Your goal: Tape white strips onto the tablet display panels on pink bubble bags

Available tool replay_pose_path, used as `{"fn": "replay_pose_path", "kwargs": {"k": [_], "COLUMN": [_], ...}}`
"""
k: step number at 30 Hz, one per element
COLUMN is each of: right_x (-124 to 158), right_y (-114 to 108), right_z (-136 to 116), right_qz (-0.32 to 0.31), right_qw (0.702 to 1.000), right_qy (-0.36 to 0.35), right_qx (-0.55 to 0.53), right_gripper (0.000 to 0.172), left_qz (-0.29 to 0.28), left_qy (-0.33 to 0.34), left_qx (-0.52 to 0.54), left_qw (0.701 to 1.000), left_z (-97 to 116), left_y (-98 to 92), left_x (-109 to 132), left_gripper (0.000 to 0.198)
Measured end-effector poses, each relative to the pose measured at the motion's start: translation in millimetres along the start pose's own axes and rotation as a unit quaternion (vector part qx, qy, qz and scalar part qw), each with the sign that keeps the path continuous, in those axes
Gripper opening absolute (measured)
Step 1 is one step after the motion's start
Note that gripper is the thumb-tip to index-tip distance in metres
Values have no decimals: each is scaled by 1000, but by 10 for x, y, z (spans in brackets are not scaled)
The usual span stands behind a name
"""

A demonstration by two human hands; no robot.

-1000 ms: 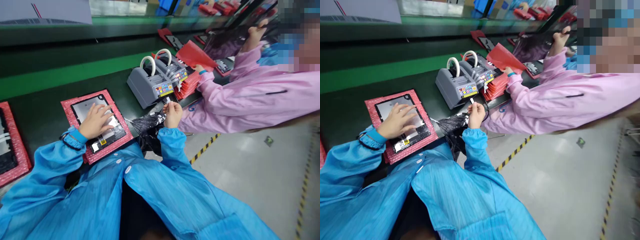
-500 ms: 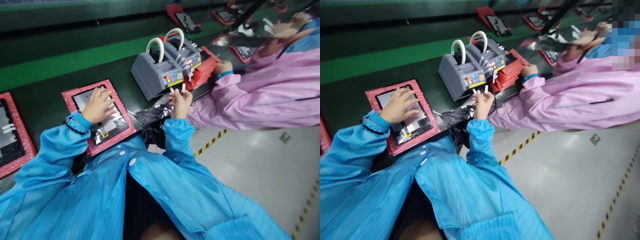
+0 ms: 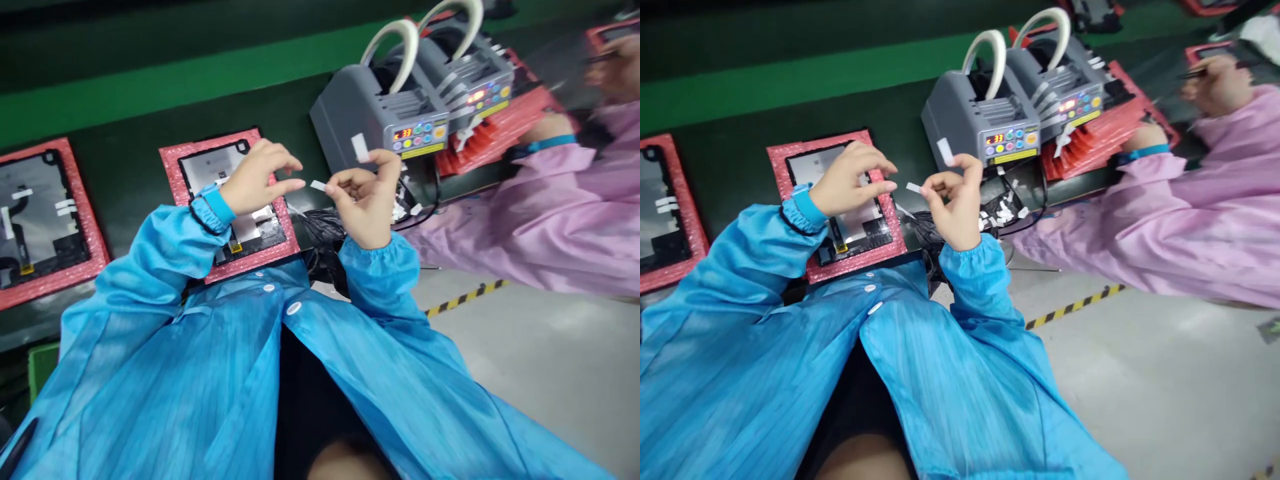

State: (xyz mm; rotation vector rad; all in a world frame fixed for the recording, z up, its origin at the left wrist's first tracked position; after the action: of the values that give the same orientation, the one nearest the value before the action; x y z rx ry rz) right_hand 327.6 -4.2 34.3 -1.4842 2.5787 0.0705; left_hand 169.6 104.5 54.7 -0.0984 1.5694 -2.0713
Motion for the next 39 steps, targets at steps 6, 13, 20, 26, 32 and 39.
{"fn": "replay_pose_path", "kwargs": {"k": [6, 13, 20, 26, 32, 39], "right_x": [-106, -243, -280, -320, -341, -327], "right_y": [495, 567, 734, 849, 894, 919], "right_z": [44, 210, 432, 650, 782, 629], "right_qz": [-103, -91, -104, -145, -139, -182], "right_qw": [992, 991, 980, 974, 975, 972], "right_qy": [64, 86, 144, 166, 173, 126], "right_qx": [-27, -52, -94, -47, -11, 77], "right_gripper": [52, 48, 46, 48, 46, 44], "left_qz": [-22, -11, -27, -37, -5, -2], "left_qy": [-45, -118, -152, -204, -219, -203], "left_qx": [-1, 24, 43, -42, -52, -68], "left_qw": [999, 993, 987, 977, 974, 977], "left_z": [-152, -422, -454, -572, -656, -564], "left_y": [68, 158, 273, 555, 721, 643], "left_x": [112, 273, 342, 461, 503, 486], "left_gripper": [34, 32, 34, 34, 37, 38]}}
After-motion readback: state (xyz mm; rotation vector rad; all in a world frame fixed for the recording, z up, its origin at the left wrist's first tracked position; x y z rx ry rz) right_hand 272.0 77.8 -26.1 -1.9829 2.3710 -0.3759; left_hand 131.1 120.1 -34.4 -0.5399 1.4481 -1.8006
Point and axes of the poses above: each hand's wrist, its own x-axis away from the middle knuckle, its own y-axis out of the palm, z = x × y, the point moved 6 cm from there along -x, towards the middle knuckle, and after that the axes turned 14 degrees about -x, right-handed, at the moved point
